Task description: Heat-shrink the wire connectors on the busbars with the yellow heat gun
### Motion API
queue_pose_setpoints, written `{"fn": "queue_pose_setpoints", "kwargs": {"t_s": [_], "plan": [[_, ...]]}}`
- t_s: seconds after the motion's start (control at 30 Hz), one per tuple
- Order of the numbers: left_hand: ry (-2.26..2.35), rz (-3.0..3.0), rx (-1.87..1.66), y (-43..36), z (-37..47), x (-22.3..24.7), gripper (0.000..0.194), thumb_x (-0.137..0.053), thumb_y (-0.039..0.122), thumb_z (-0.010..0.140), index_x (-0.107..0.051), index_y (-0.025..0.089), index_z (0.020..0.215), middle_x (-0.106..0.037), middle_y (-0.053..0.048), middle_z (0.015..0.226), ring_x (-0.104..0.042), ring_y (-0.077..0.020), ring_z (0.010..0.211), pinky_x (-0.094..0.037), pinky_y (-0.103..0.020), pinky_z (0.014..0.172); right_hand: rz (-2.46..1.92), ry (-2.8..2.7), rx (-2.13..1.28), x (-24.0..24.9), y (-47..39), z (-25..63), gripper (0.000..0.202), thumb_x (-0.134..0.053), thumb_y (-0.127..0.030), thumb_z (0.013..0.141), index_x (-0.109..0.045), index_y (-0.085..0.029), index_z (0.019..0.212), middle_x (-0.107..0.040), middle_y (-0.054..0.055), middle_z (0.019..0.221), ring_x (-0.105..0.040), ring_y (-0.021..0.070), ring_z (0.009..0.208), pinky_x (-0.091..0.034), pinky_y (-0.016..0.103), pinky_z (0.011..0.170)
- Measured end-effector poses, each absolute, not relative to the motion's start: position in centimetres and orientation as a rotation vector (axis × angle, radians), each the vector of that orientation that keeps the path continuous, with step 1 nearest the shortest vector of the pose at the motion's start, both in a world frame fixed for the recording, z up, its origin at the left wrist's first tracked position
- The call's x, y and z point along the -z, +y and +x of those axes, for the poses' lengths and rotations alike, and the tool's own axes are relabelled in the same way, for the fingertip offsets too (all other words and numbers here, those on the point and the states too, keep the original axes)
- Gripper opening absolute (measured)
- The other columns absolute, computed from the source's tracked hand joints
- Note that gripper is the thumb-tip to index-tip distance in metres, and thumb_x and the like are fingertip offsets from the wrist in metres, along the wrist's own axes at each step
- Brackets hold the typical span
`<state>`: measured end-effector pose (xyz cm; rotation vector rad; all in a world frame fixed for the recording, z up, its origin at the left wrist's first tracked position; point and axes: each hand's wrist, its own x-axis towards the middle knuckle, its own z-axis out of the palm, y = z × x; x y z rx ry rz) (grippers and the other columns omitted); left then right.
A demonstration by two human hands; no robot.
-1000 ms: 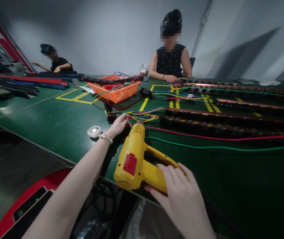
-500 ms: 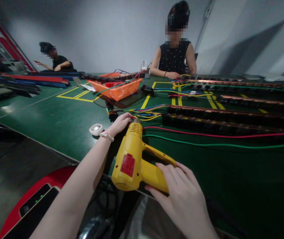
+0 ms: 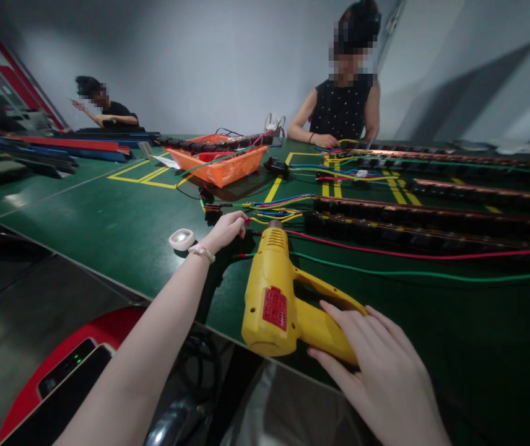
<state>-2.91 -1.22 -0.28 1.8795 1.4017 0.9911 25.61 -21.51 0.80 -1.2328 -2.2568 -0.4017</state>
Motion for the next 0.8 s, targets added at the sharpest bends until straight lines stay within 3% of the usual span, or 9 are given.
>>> {"fn": "queue_pose_setpoints", "kwargs": {"t_s": [0.33,0.47,0.6,0.8], "plan": [[1.514,1.944,-0.941,-1.3,-2.7,0.1,0.027,-0.034,0.028,0.078,-0.058,0.016,0.072,-0.053,0.002,0.052,-0.049,-0.0128,0.053,-0.037,-0.024,0.056,-1.449,-2.180,0.606,-0.4,-22.4,28.3,0.047,-0.037,-0.045,0.093,-0.047,-0.017,0.131,-0.066,0.007,0.095,-0.060,0.0240,0.086,-0.036,0.049,0.095],[1.620,1.985,-0.941,-1.0,-2.5,0.2,0.037,-0.034,0.040,0.083,-0.055,0.017,0.063,-0.054,0.000,0.056,-0.048,-0.0126,0.054,-0.032,-0.024,0.053,-1.520,-2.159,0.632,-0.8,-23.0,27.2,0.046,-0.030,-0.043,0.095,-0.052,-0.013,0.122,-0.066,0.010,0.095,-0.060,0.0256,0.084,-0.041,0.046,0.085],[1.707,2.037,-0.916,-0.8,-2.3,0.2,0.048,-0.033,0.050,0.085,-0.053,0.017,0.056,-0.052,-0.001,0.054,-0.046,-0.0132,0.054,-0.029,-0.025,0.052,-1.548,-2.120,0.656,-0.8,-23.0,25.9,0.042,-0.035,-0.046,0.093,-0.056,-0.011,0.105,-0.063,0.010,0.083,-0.059,0.0253,0.075,-0.043,0.045,0.079],[1.789,2.037,-0.897,-0.7,-2.2,0.2,0.051,-0.035,0.053,0.083,-0.052,0.017,0.052,-0.050,-0.001,0.051,-0.042,-0.0132,0.050,-0.025,-0.027,0.050,-1.525,-2.119,0.609,-0.5,-22.9,24.5,0.035,-0.039,-0.042,0.092,-0.054,-0.012,0.101,-0.062,0.011,0.084,-0.059,0.0247,0.077,-0.042,0.047,0.085]]}}
